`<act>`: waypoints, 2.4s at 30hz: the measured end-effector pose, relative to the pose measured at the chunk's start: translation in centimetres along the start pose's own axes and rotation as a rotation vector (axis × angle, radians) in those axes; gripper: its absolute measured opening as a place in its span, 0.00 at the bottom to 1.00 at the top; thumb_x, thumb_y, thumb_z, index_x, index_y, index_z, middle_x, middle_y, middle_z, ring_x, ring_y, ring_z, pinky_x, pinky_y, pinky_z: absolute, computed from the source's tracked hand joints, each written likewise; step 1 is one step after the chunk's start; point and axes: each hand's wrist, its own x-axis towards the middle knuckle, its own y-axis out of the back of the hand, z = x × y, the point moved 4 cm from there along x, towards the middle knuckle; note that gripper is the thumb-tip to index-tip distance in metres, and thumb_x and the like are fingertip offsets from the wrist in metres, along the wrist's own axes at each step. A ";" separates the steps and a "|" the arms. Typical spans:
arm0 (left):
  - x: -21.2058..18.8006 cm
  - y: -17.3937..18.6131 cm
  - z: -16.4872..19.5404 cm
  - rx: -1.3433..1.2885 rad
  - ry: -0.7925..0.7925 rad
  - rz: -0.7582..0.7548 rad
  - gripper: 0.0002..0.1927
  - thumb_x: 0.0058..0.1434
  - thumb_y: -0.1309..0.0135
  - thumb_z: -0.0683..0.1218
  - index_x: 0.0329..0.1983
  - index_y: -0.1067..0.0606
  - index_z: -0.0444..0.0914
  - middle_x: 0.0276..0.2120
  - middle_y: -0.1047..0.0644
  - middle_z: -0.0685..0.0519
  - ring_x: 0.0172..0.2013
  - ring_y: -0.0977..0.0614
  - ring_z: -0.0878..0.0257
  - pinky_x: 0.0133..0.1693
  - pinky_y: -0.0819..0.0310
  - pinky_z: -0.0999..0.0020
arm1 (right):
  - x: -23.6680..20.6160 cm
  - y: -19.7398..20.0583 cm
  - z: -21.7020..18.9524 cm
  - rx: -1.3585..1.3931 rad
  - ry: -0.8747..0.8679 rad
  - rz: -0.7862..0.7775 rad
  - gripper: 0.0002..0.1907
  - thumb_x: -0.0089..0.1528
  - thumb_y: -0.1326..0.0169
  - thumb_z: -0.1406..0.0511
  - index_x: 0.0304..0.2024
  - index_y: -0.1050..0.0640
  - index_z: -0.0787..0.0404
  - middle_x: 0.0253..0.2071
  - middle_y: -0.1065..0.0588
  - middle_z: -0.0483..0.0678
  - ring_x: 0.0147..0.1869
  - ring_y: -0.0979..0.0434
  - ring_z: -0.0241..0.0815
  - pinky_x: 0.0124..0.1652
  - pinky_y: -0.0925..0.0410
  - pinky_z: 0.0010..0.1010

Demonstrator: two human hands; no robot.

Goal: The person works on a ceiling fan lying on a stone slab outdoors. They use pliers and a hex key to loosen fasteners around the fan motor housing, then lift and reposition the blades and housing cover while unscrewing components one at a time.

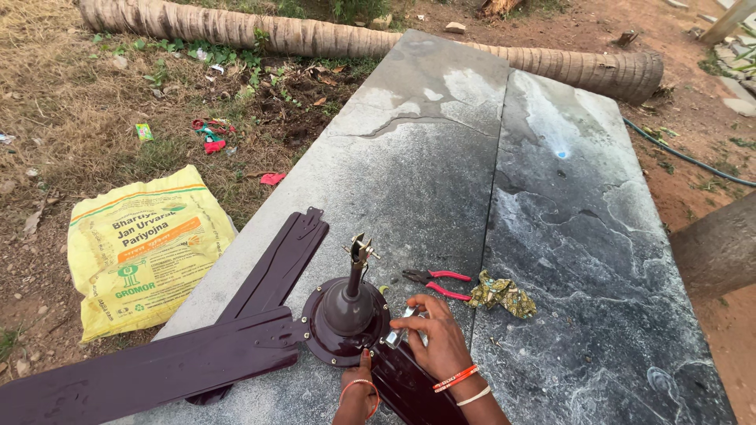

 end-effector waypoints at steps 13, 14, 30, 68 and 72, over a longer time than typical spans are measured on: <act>-1.1 -0.2 0.6 0.018 -0.050 -0.111 0.24 0.61 0.37 0.57 0.31 0.24 0.29 0.20 0.29 0.52 0.17 0.34 0.59 0.16 0.37 0.55 | 0.5 -0.4 -0.4 0.055 -0.004 0.035 0.08 0.55 0.35 0.63 0.38 0.12 0.55 0.57 0.25 0.46 0.59 0.25 0.47 0.55 0.30 0.36; -1.2 -0.1 0.7 0.051 -0.068 -0.097 0.25 0.61 0.36 0.57 0.29 0.24 0.29 0.19 0.32 0.53 0.16 0.37 0.60 0.15 0.39 0.56 | 0.4 -0.5 -0.3 0.070 -0.036 0.016 0.09 0.55 0.36 0.64 0.38 0.13 0.54 0.59 0.26 0.45 0.58 0.25 0.46 0.55 0.29 0.36; -1.0 0.3 0.7 0.146 -0.074 0.062 0.28 0.53 0.30 0.61 0.25 0.25 0.33 0.23 0.26 0.52 0.24 0.32 0.61 0.27 0.29 0.58 | 1.0 -1.1 0.8 0.404 -0.163 0.001 0.34 0.54 0.45 0.81 0.61 0.27 0.54 0.67 0.35 0.51 0.62 0.23 0.45 0.55 0.27 0.29; -0.4 1.1 0.1 0.440 -0.112 0.051 0.38 0.56 0.38 0.70 0.14 0.38 0.36 0.17 0.32 0.53 0.17 0.36 0.61 0.18 0.32 0.59 | 0.9 -0.7 -0.3 0.180 -0.042 -0.065 0.15 0.54 0.43 0.74 0.38 0.13 0.55 0.57 0.31 0.46 0.40 0.23 0.38 0.40 0.24 0.33; -0.6 1.1 0.0 0.417 -0.098 0.057 0.36 0.55 0.37 0.69 0.14 0.33 0.35 0.18 0.28 0.52 0.17 0.30 0.62 0.19 0.22 0.58 | 0.8 -0.4 -0.9 0.141 -0.052 -0.074 0.08 0.56 0.36 0.66 0.38 0.13 0.57 0.57 0.30 0.45 0.40 0.23 0.39 0.43 0.26 0.35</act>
